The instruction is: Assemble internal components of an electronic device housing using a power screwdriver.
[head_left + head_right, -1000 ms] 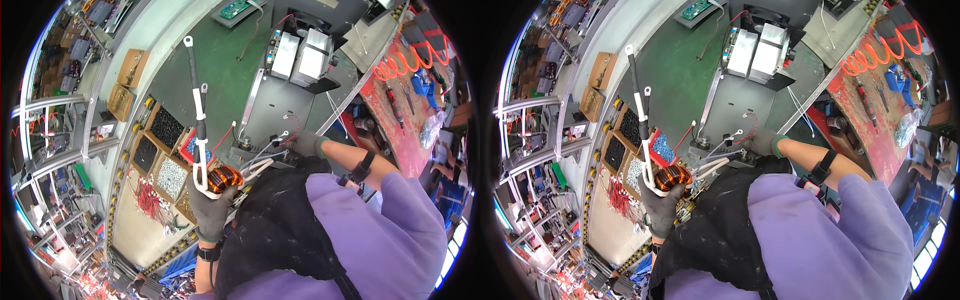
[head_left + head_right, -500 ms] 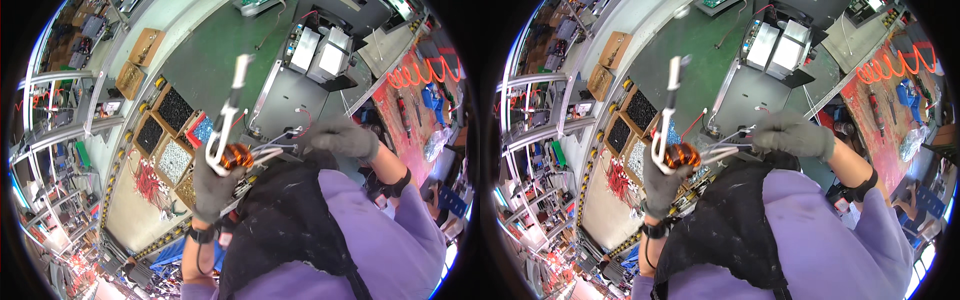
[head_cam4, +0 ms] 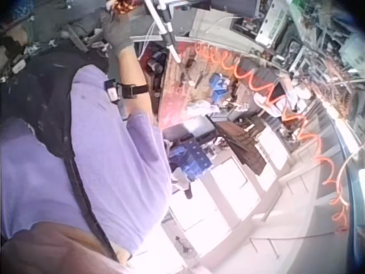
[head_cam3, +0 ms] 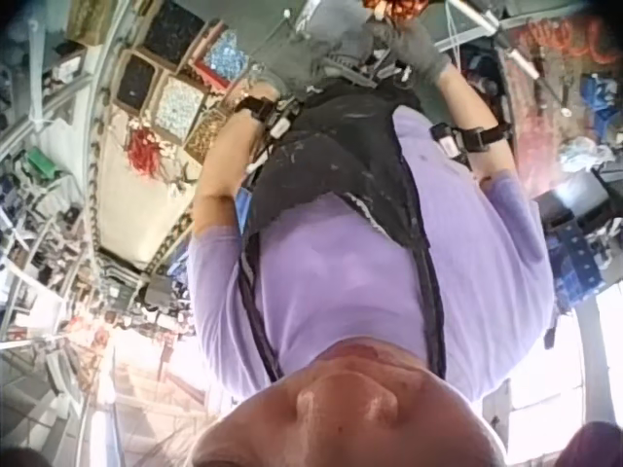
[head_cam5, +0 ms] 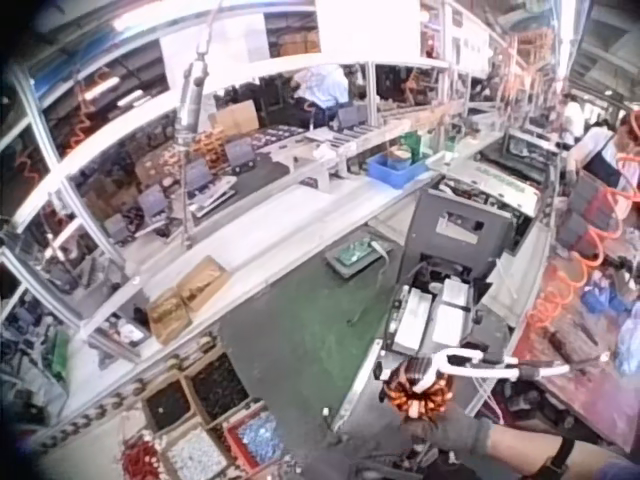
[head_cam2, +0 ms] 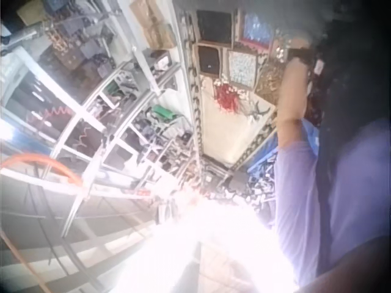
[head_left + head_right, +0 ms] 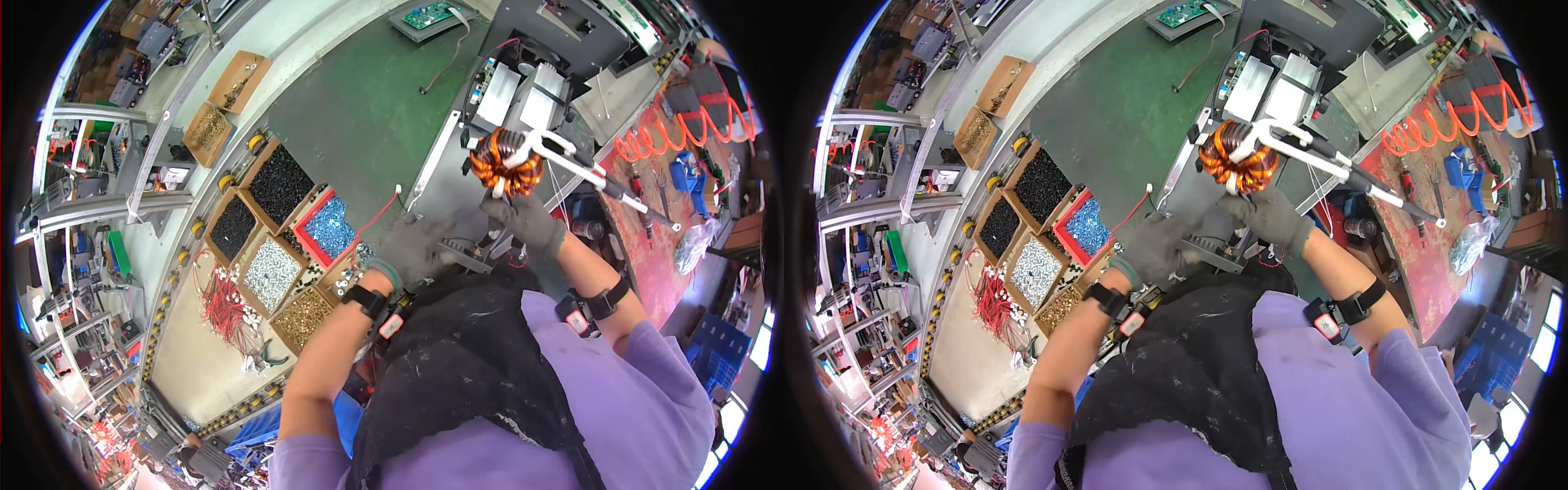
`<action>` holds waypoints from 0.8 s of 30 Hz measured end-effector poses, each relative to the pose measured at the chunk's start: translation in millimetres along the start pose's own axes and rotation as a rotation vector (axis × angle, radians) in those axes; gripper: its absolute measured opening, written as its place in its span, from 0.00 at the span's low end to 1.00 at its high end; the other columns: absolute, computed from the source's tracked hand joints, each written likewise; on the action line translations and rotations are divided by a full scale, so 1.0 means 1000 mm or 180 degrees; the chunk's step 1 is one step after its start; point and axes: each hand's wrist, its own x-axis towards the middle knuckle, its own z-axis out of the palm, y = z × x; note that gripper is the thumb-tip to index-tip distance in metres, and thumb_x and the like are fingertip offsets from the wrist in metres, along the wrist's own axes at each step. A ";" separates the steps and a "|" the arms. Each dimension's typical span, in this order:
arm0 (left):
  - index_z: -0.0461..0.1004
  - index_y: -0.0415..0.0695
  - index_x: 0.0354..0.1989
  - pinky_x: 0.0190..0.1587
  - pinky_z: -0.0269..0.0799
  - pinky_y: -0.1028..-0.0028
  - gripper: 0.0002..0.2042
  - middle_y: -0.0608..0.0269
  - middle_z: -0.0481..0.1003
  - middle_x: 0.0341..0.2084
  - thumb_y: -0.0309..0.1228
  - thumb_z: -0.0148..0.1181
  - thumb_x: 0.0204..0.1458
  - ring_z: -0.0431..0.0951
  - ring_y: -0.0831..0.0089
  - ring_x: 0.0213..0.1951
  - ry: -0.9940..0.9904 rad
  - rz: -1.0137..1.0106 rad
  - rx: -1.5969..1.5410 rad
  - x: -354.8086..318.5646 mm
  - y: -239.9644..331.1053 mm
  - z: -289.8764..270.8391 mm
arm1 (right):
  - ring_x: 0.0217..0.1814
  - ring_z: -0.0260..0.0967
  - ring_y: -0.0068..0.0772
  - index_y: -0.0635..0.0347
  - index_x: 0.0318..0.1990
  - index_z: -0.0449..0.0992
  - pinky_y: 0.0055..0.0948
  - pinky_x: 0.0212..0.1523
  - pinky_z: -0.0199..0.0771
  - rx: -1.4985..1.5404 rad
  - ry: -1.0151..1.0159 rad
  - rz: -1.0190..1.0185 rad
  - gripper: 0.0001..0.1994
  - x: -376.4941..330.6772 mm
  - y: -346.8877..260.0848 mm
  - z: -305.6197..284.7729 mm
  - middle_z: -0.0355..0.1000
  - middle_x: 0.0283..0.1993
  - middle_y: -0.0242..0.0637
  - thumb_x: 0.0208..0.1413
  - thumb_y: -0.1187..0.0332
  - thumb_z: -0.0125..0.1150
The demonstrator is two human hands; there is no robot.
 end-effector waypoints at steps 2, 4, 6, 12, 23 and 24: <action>0.70 0.49 0.52 0.62 0.56 0.62 0.22 0.62 0.71 0.49 0.42 0.59 0.47 0.68 0.64 0.55 -0.0341 0.0589 0.1655 -0.001 -0.016 0.023 | 0.31 0.71 0.39 0.61 0.43 0.72 0.36 0.34 0.70 -0.0297 0.0230 0.0491 0.19 0.008 0.007 -0.008 0.72 0.28 0.38 0.57 0.53 0.59; 0.71 0.50 0.50 0.64 0.52 0.62 0.20 0.64 0.72 0.47 0.41 0.58 0.48 0.67 0.67 0.55 -0.0190 0.0587 0.1492 0.003 -0.028 0.036 | 0.32 0.72 0.43 0.60 0.42 0.73 0.38 0.34 0.70 -0.0915 0.0441 0.0431 0.20 0.012 0.016 -0.016 0.73 0.29 0.41 0.56 0.51 0.59; 0.71 0.51 0.48 0.65 0.49 0.61 0.17 0.65 0.72 0.46 0.40 0.57 0.49 0.66 0.69 0.56 -0.0124 0.0557 0.1336 0.006 -0.034 0.042 | 0.38 0.72 0.53 0.58 0.41 0.74 0.42 0.39 0.69 -0.2140 0.0546 0.0953 0.22 0.011 0.026 -0.025 0.74 0.32 0.48 0.54 0.46 0.57; 0.71 0.51 0.46 0.63 0.52 0.61 0.16 0.67 0.72 0.44 0.38 0.57 0.48 0.67 0.69 0.54 0.0004 0.0678 0.1267 0.005 -0.020 0.029 | 0.43 0.73 0.51 0.60 0.39 0.76 0.42 0.45 0.70 -0.2297 -0.0210 0.1692 0.23 0.020 0.046 -0.034 0.76 0.38 0.48 0.54 0.47 0.55; 0.69 0.54 0.52 0.60 0.54 0.59 0.17 0.66 0.70 0.47 0.31 0.49 0.52 0.63 0.66 0.60 0.0675 0.1734 0.3268 0.141 0.041 0.019 | 0.44 0.73 0.51 0.57 0.45 0.75 0.42 0.46 0.71 -0.2591 -0.0030 0.1146 0.25 0.007 0.052 -0.040 0.76 0.40 0.47 0.50 0.45 0.58; 0.70 0.54 0.49 0.59 0.54 0.58 0.16 0.66 0.70 0.46 0.33 0.51 0.51 0.61 0.65 0.60 0.0600 0.1772 0.3242 0.150 0.040 0.022 | 0.45 0.72 0.51 0.56 0.49 0.72 0.41 0.45 0.70 -0.2191 0.0109 0.1057 0.24 -0.004 0.052 -0.055 0.75 0.41 0.48 0.51 0.48 0.59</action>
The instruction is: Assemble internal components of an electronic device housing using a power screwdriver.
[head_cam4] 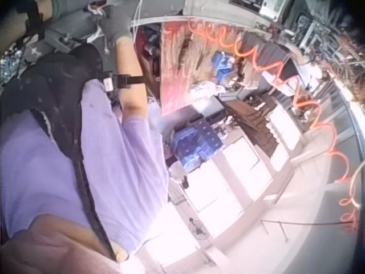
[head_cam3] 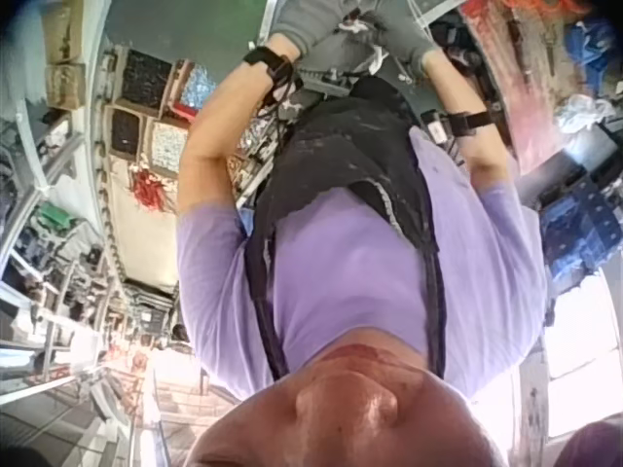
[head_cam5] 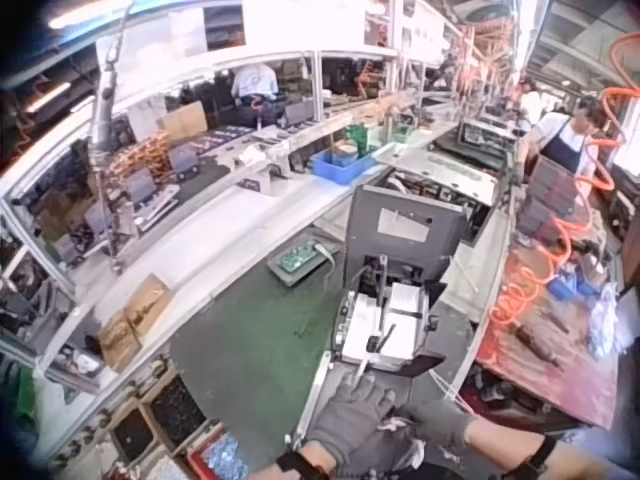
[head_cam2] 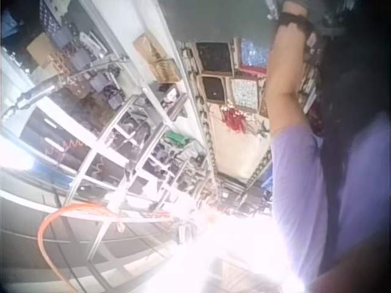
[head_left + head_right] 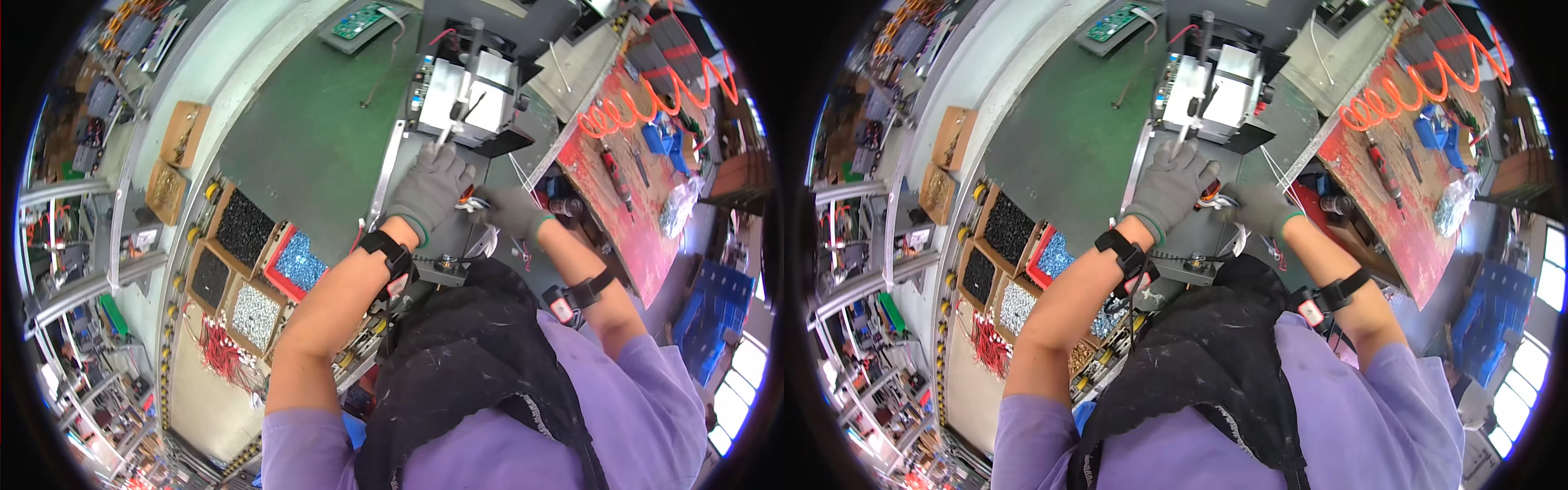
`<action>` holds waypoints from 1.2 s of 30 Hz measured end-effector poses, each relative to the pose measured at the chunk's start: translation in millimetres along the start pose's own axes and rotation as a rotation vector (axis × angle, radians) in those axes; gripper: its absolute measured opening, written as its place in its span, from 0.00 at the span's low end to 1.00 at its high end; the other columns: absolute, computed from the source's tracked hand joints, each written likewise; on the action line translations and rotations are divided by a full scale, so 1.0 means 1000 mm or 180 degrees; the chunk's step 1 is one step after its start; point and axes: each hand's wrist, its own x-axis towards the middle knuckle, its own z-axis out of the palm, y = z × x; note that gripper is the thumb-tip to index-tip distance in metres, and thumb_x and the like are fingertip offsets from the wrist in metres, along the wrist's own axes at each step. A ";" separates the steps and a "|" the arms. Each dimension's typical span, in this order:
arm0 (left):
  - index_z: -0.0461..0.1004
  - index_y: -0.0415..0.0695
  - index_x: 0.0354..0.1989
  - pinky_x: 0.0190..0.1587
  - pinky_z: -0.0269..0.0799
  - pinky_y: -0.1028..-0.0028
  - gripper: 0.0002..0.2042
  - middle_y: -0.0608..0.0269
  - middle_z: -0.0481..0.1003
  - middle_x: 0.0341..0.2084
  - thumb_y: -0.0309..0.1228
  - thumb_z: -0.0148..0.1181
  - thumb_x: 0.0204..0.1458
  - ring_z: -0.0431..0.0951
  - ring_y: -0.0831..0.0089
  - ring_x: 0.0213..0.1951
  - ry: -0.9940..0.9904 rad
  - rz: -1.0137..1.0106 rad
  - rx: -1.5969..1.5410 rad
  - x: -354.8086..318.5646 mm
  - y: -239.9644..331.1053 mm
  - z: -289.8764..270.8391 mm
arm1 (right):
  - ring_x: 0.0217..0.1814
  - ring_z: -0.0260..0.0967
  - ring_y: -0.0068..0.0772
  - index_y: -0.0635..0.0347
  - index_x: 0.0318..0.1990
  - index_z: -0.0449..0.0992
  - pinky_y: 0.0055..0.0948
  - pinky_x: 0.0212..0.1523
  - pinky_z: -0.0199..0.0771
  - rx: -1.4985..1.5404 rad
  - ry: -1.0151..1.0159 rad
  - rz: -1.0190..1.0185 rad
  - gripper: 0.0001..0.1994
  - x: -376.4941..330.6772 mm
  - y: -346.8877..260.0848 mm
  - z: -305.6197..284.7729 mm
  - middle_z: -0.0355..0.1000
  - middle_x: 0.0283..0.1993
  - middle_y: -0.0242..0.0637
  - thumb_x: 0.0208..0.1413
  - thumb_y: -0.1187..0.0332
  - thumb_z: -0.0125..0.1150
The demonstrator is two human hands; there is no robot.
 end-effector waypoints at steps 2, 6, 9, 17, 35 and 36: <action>0.71 0.54 0.47 0.59 0.54 0.58 0.14 0.67 0.70 0.46 0.33 0.51 0.51 0.61 0.65 0.60 -0.0047 0.0045 0.0057 0.008 0.002 0.009 | 0.43 0.72 0.50 0.56 0.48 0.73 0.39 0.43 0.71 0.0601 0.1074 -0.0212 0.18 -0.019 0.017 -0.018 0.74 0.42 0.45 0.52 0.57 0.60; 0.72 0.54 0.41 0.60 0.51 0.58 0.10 0.68 0.70 0.45 0.33 0.51 0.51 0.60 0.65 0.61 0.0216 0.0133 0.0206 0.013 0.007 0.015 | 0.42 0.71 0.50 0.57 0.49 0.73 0.42 0.41 0.71 -0.0116 0.2079 -0.1026 0.17 -0.092 0.017 -0.026 0.74 0.41 0.44 0.52 0.62 0.58; 0.72 0.53 0.39 0.62 0.46 0.57 0.08 0.66 0.71 0.44 0.33 0.50 0.51 0.59 0.63 0.63 0.0313 0.0447 0.0736 0.014 0.013 0.012 | 0.42 0.71 0.51 0.57 0.50 0.72 0.45 0.39 0.71 0.0148 0.0301 -0.1050 0.17 -0.121 -0.001 -0.003 0.73 0.42 0.46 0.54 0.61 0.56; 0.72 0.50 0.36 0.61 0.50 0.59 0.07 0.65 0.69 0.32 0.31 0.50 0.50 0.71 0.67 0.43 -0.0389 -0.0096 0.0376 -0.003 0.017 0.008 | 0.43 0.71 0.54 0.58 0.52 0.69 0.45 0.42 0.72 0.0731 0.1142 -0.0193 0.16 -0.052 -0.006 0.046 0.70 0.48 0.50 0.59 0.61 0.51; 0.74 0.49 0.35 0.61 0.50 0.57 0.07 0.64 0.70 0.28 0.31 0.48 0.52 0.74 0.66 0.35 -0.0302 -0.0033 0.0808 0.013 0.015 0.021 | 0.37 0.70 0.57 0.64 0.28 0.75 0.44 0.37 0.69 0.0552 -0.0127 0.0057 0.18 -0.022 -0.068 0.016 0.73 0.30 0.52 0.54 0.55 0.57; 0.74 0.49 0.36 0.62 0.49 0.56 0.08 0.64 0.70 0.28 0.32 0.48 0.52 0.74 0.66 0.36 -0.0290 -0.0254 0.0401 0.014 0.015 0.024 | 0.34 0.72 0.55 0.64 0.34 0.77 0.43 0.37 0.71 0.0159 -0.0442 -0.0178 0.16 -0.030 -0.067 0.001 0.74 0.31 0.51 0.54 0.57 0.55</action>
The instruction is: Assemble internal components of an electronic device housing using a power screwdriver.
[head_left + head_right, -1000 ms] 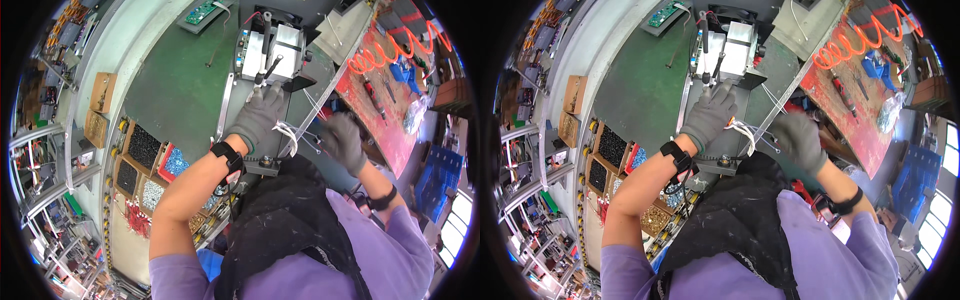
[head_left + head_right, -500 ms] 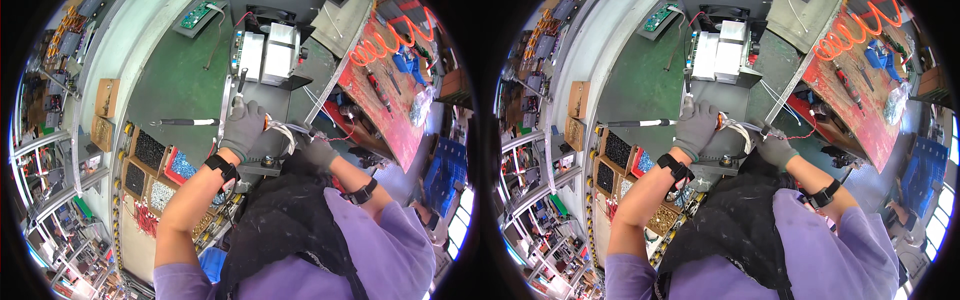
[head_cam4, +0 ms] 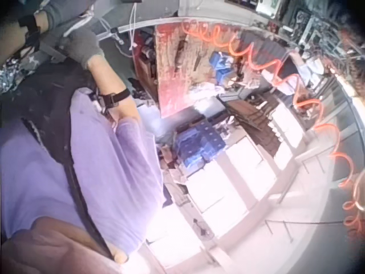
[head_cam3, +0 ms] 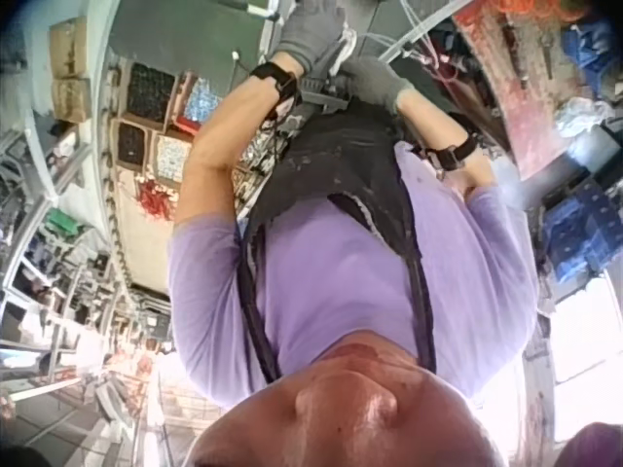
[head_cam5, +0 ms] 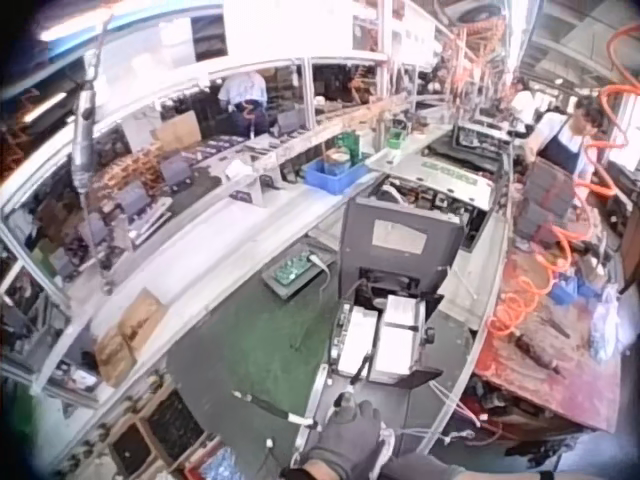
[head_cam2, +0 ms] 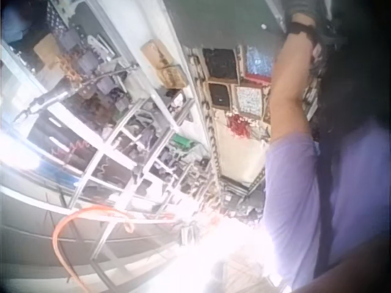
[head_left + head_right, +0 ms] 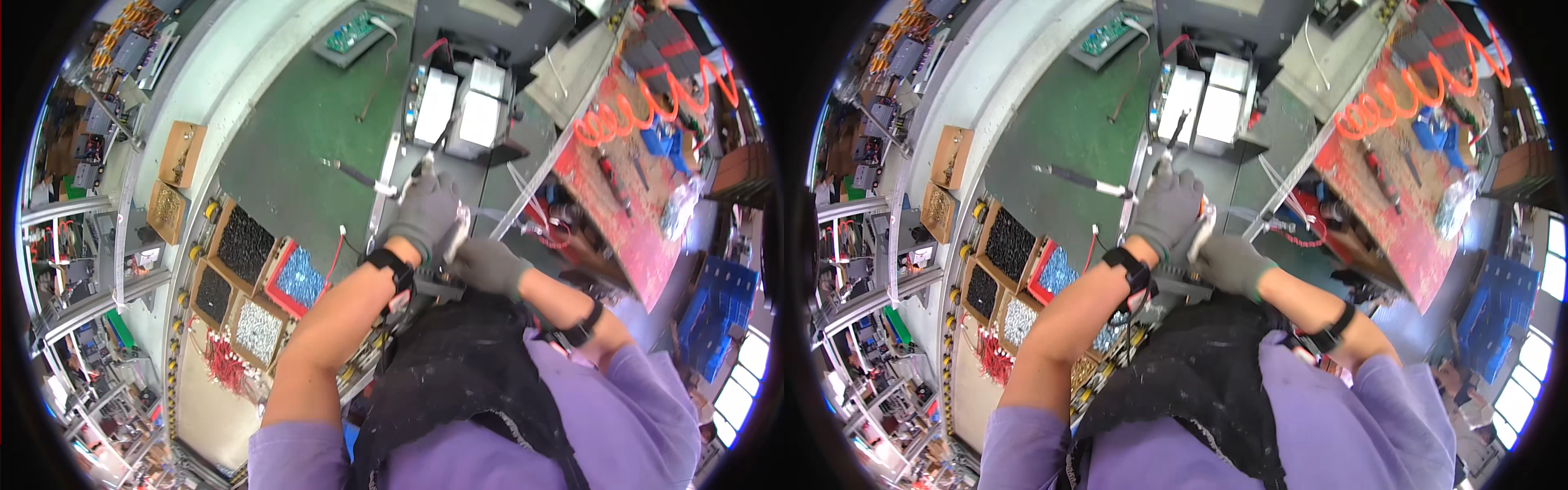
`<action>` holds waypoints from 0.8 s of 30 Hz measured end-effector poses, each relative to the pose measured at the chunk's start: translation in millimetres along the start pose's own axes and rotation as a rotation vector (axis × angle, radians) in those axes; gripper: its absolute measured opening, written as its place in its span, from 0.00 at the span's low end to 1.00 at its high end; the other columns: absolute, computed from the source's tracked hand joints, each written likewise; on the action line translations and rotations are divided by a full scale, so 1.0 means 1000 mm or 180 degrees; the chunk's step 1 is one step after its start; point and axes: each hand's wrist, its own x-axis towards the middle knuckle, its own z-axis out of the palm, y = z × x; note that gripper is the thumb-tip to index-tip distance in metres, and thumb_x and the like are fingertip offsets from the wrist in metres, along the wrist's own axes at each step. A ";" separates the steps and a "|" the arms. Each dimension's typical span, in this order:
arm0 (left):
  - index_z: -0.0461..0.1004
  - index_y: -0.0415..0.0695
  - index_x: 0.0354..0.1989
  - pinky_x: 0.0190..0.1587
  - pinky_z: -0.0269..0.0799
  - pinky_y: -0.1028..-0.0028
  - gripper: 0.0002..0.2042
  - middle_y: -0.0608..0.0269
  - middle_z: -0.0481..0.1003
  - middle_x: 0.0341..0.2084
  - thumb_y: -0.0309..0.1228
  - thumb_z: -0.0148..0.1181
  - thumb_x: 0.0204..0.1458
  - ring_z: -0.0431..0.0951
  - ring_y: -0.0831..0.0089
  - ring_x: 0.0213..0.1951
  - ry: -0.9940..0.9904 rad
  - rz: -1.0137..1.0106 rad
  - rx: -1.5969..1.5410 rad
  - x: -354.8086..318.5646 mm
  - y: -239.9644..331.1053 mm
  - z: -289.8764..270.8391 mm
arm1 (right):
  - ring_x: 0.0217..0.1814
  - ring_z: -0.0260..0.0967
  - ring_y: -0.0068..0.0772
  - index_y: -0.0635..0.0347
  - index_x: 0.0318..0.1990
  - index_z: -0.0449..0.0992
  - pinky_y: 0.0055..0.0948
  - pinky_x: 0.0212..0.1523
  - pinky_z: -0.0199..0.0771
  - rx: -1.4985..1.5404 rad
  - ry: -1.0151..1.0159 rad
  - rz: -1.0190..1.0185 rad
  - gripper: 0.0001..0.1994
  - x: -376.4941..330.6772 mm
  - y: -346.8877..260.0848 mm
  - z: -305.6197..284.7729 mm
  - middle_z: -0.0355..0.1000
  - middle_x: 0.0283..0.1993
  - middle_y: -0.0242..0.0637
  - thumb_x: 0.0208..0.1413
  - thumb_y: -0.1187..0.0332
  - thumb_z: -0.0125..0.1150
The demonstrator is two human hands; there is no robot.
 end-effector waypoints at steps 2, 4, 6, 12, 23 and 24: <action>0.74 0.48 0.36 0.64 0.47 0.55 0.08 0.63 0.70 0.30 0.33 0.48 0.53 0.73 0.65 0.38 0.0205 0.0013 -0.0037 0.002 0.001 0.005 | 0.31 0.74 0.48 0.63 0.42 0.77 0.40 0.37 0.74 0.0505 -0.0291 -0.1536 0.15 -0.041 0.021 -0.044 0.75 0.34 0.48 0.54 0.62 0.55; 0.74 0.49 0.35 0.63 0.49 0.57 0.08 0.63 0.70 0.31 0.36 0.49 0.53 0.72 0.63 0.41 0.0109 -0.0217 -0.0341 0.002 0.002 0.008 | 0.35 0.75 0.30 0.65 0.47 0.75 0.24 0.37 0.75 0.1959 -0.1360 -0.0033 0.13 -0.072 0.064 -0.109 0.75 0.39 0.38 0.55 0.70 0.56; 0.74 0.50 0.35 0.63 0.50 0.58 0.08 0.63 0.70 0.31 0.37 0.50 0.52 0.71 0.62 0.43 0.0136 -0.0455 -0.0434 0.000 0.003 0.008 | 0.37 0.73 0.33 0.66 0.44 0.74 0.27 0.38 0.73 0.1541 0.1285 -0.0112 0.11 -0.040 0.115 -0.141 0.75 0.36 0.42 0.54 0.74 0.55; 0.74 0.53 0.35 0.62 0.49 0.58 0.06 0.65 0.69 0.31 0.35 0.50 0.52 0.68 0.59 0.49 0.0039 -0.0215 0.0303 -0.012 0.000 -0.003 | 0.41 0.71 0.32 0.64 0.53 0.69 0.31 0.42 0.71 0.0447 0.2040 -0.0993 0.18 0.157 0.253 -0.175 0.74 0.43 0.37 0.52 0.74 0.56; 0.73 0.59 0.34 0.65 0.46 0.52 0.07 0.70 0.68 0.31 0.33 0.52 0.48 0.73 0.71 0.43 0.0525 -0.0684 -0.0956 -0.052 -0.055 -0.036 | 0.41 0.74 0.48 0.68 0.39 0.75 0.38 0.40 0.71 -0.0079 0.1657 -0.0831 0.11 0.161 0.158 -0.259 0.76 0.38 0.51 0.49 0.72 0.54; 0.73 0.60 0.35 0.64 0.46 0.50 0.08 0.69 0.68 0.33 0.33 0.52 0.48 0.73 0.71 0.43 0.0719 -0.0804 -0.1156 -0.060 -0.064 -0.040 | 0.41 0.74 0.48 0.68 0.39 0.75 0.38 0.40 0.71 -0.0089 0.1645 -0.0854 0.11 0.159 0.142 -0.259 0.76 0.38 0.51 0.49 0.72 0.54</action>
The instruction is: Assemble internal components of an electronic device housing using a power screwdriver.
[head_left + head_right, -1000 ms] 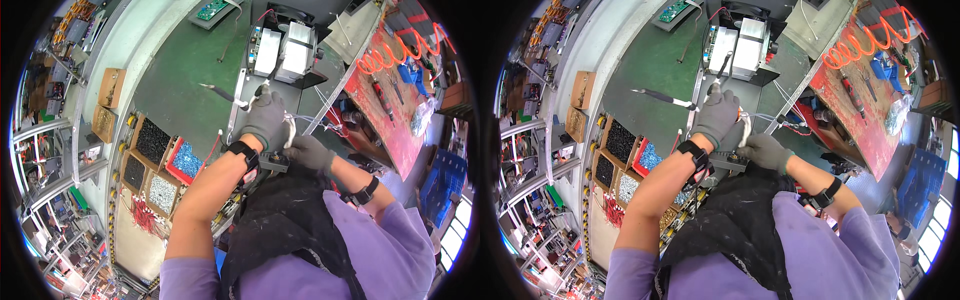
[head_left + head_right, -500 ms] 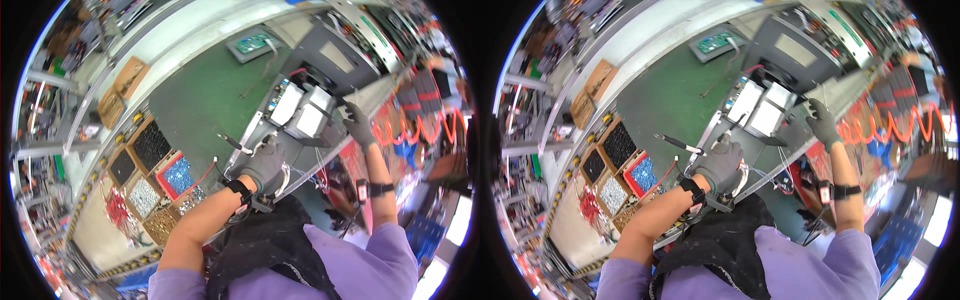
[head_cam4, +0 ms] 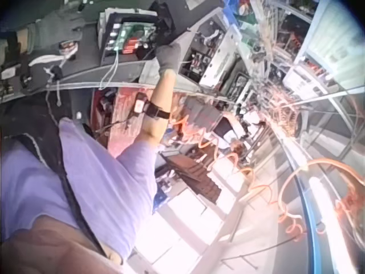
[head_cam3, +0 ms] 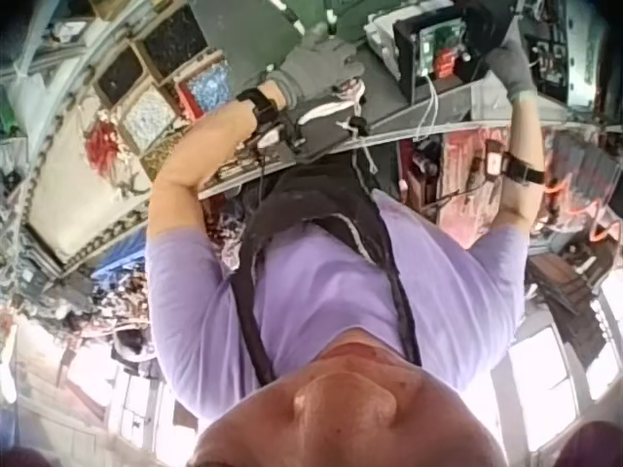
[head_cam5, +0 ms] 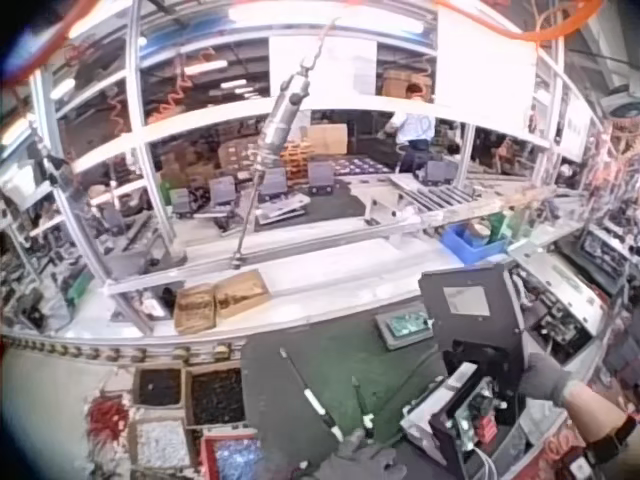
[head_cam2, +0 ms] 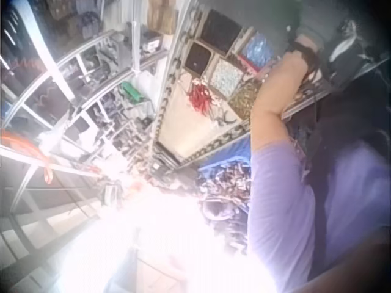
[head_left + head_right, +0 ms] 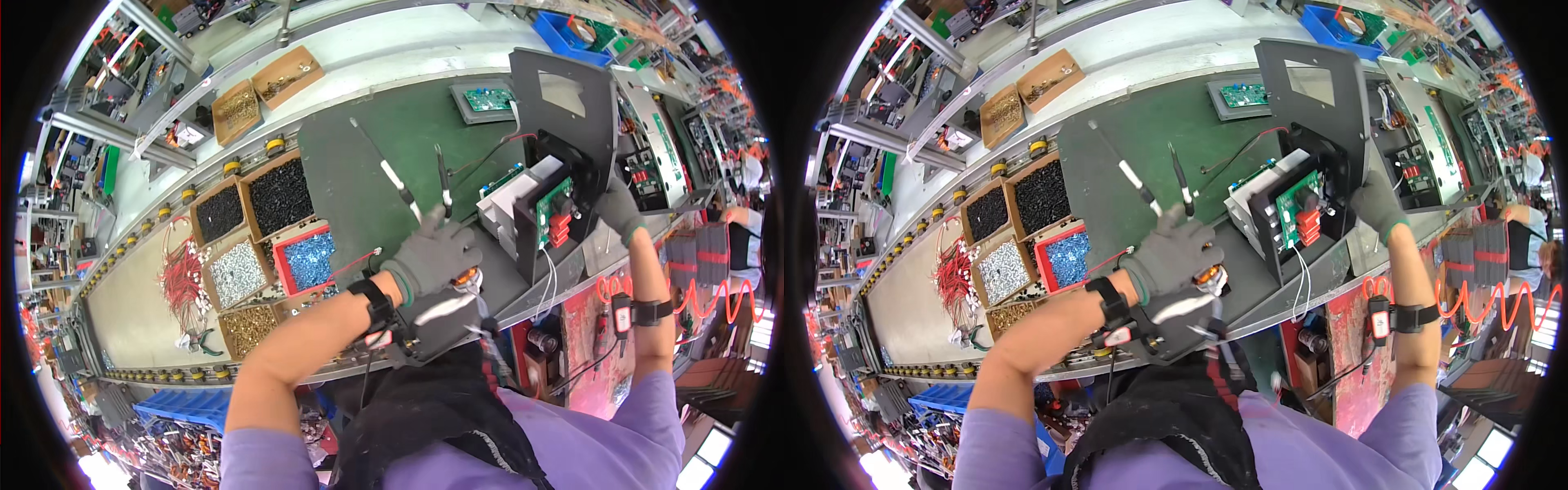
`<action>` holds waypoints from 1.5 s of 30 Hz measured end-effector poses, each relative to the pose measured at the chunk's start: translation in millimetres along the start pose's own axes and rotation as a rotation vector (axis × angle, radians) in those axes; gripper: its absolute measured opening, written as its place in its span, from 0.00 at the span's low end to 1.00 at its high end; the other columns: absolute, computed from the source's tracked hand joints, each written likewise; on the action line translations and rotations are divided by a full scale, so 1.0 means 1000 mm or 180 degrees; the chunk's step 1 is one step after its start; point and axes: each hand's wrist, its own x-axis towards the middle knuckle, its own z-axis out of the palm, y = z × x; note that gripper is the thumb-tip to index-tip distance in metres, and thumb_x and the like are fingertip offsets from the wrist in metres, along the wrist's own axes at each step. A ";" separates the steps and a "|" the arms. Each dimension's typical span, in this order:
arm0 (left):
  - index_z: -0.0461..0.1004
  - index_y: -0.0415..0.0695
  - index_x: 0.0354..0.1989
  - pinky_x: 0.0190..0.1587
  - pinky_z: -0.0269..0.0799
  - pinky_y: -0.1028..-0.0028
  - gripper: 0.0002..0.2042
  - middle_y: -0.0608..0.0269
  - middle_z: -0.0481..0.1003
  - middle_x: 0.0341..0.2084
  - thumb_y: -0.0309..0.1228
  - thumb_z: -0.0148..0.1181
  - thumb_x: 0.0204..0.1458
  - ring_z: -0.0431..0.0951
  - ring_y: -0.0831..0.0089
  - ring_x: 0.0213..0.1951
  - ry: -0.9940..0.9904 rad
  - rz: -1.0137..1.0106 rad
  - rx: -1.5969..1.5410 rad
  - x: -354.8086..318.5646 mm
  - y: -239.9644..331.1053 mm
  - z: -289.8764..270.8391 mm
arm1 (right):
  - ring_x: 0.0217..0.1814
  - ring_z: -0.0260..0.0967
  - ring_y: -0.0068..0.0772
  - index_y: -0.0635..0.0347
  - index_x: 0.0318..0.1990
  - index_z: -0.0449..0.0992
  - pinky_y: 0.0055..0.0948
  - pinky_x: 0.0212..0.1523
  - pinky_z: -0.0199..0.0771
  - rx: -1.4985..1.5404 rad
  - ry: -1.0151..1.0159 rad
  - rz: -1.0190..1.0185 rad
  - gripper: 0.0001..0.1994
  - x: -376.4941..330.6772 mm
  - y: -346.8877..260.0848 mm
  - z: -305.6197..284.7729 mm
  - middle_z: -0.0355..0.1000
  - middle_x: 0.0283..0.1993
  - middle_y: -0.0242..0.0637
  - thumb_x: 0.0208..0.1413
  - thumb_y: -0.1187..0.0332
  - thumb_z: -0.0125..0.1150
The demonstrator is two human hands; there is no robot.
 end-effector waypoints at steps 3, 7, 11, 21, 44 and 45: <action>0.74 0.62 0.40 0.58 0.57 0.54 0.11 0.65 0.68 0.38 0.33 0.55 0.48 0.74 0.69 0.42 -0.0088 -0.0081 -0.0218 -0.009 -0.023 -0.018 | 0.38 0.72 0.56 0.68 0.36 0.74 0.41 0.38 0.71 -0.0651 -0.0260 0.0014 0.10 0.005 -0.053 -0.016 0.74 0.34 0.55 0.48 0.71 0.53; 0.73 0.63 0.41 0.36 0.74 0.67 0.12 0.61 0.68 0.39 0.32 0.56 0.48 0.75 0.60 0.38 -0.0596 -0.0173 -0.0984 -0.018 -0.038 -0.028 | 0.30 0.73 0.56 0.71 0.30 0.72 0.43 0.32 0.71 -0.0936 -0.0662 0.0167 0.10 -0.008 -0.121 -0.041 0.72 0.25 0.55 0.44 0.71 0.54; 0.72 0.64 0.42 0.35 0.76 0.65 0.13 0.61 0.67 0.40 0.34 0.56 0.48 0.77 0.56 0.34 -0.0788 -0.0028 -0.1244 -0.022 -0.044 -0.020 | 0.25 0.74 0.42 0.75 0.30 0.70 0.35 0.21 0.71 -0.0563 -0.1113 0.1149 0.13 -0.037 -0.144 -0.043 0.71 0.22 0.48 0.40 0.70 0.59; 0.67 0.53 0.55 0.47 0.70 0.65 0.20 0.53 0.73 0.44 0.42 0.54 0.53 0.77 0.55 0.42 -0.2398 -0.0505 -0.2160 -0.023 -0.115 0.019 | 0.37 0.70 0.58 0.67 0.34 0.75 0.46 0.38 0.68 -0.1996 -0.0015 0.0025 0.17 -0.040 -0.109 0.006 0.72 0.32 0.55 0.54 0.58 0.56; 0.76 0.49 0.45 0.46 0.71 0.58 0.16 0.50 0.74 0.43 0.38 0.59 0.48 0.75 0.51 0.44 -0.0179 -0.4440 -0.0266 -0.424 -0.127 0.039 | 0.45 0.71 0.47 0.60 0.47 0.74 0.40 0.46 0.69 -0.2377 0.1715 0.0130 0.21 -0.097 -0.140 0.036 0.73 0.42 0.46 0.42 0.69 0.67; 0.73 0.50 0.50 0.47 0.70 0.57 0.19 0.49 0.73 0.46 0.38 0.60 0.48 0.74 0.51 0.47 -0.0117 -0.4253 -0.0114 -0.417 -0.137 0.048 | 0.35 0.71 0.41 0.61 0.44 0.75 0.39 0.39 0.71 -0.1553 0.2178 -0.0702 0.16 -0.112 -0.151 0.054 0.74 0.32 0.43 0.45 0.69 0.65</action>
